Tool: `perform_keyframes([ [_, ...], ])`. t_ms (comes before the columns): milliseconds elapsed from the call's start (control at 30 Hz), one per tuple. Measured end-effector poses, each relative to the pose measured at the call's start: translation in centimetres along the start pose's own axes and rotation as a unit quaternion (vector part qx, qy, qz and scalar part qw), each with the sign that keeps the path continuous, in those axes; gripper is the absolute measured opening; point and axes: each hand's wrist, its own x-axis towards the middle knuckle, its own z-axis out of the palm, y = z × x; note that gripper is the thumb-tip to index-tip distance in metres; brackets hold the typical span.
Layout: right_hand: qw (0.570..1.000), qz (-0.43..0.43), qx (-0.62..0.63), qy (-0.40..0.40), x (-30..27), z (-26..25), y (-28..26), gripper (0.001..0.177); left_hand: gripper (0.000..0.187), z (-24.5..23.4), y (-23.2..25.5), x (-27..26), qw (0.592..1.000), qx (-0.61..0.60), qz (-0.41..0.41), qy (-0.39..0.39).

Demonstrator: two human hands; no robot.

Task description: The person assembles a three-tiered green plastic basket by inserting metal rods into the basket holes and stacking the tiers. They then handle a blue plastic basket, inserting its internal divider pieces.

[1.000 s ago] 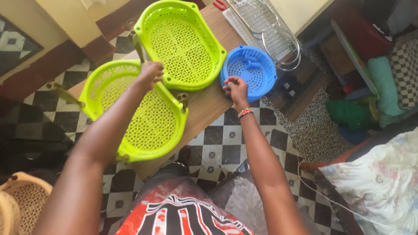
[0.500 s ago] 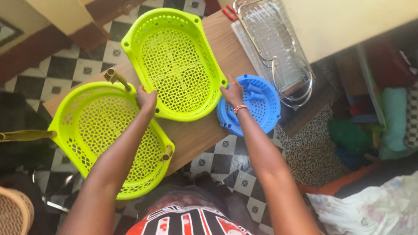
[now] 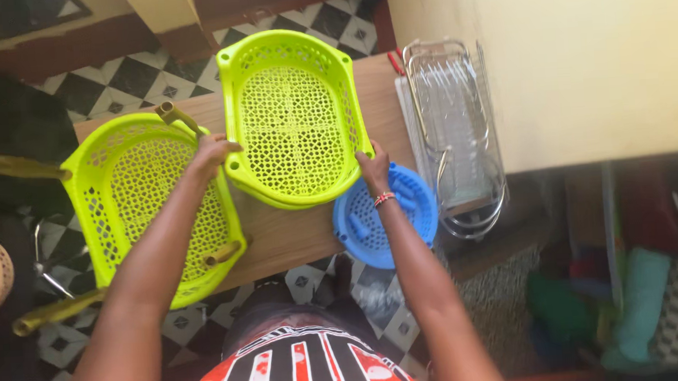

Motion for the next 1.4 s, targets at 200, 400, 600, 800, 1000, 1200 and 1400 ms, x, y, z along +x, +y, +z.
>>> perform_keyframes([
  [200, 0.95, 0.035, 0.299, -0.085, -0.3, -4.4, 0.1, 0.041, 0.051, 0.3, 10.0, -10.2, 0.996, 0.08, 0.042, 0.003],
  [400, 0.894, 0.02, 0.39, -0.218, 1.4, -14.1, -2.4, 0.042, 0.063, 6.0, 13.5, -17.7, 0.968, -0.236, 0.059, -0.062],
  [600, 0.82, -0.09, 0.49, -0.281, 1.5, -18.9, -7.2, 0.045, 0.048, 12.1, 9.1, -18.7, 0.837, -0.517, 0.119, -0.138],
  [800, 0.735, -0.06, 0.559, -0.378, -3.7, -16.6, -13.7, 0.063, 0.04, 13.4, 7.1, -22.2, 0.774, -0.546, 0.272, 0.169],
  [1000, 0.684, 0.0, 0.596, -0.421, -8.0, -9.4, -17.1, 0.061, 0.055, 12.0, 6.5, -29.9, 0.679, -0.582, 0.355, 0.272],
  [1200, 0.713, 0.051, 0.517, -0.47, -10.9, -4.3, -20.6, 0.038, 0.078, 8.0, 4.0, -33.7, 0.657, -0.561, 0.418, 0.282],
  [1400, 0.736, 0.06, 0.423, -0.526, -6.8, -5.2, -27.1, 0.048, 0.118, -2.5, 1.2, -40.2, 0.691, -0.587, 0.37, 0.201],
])
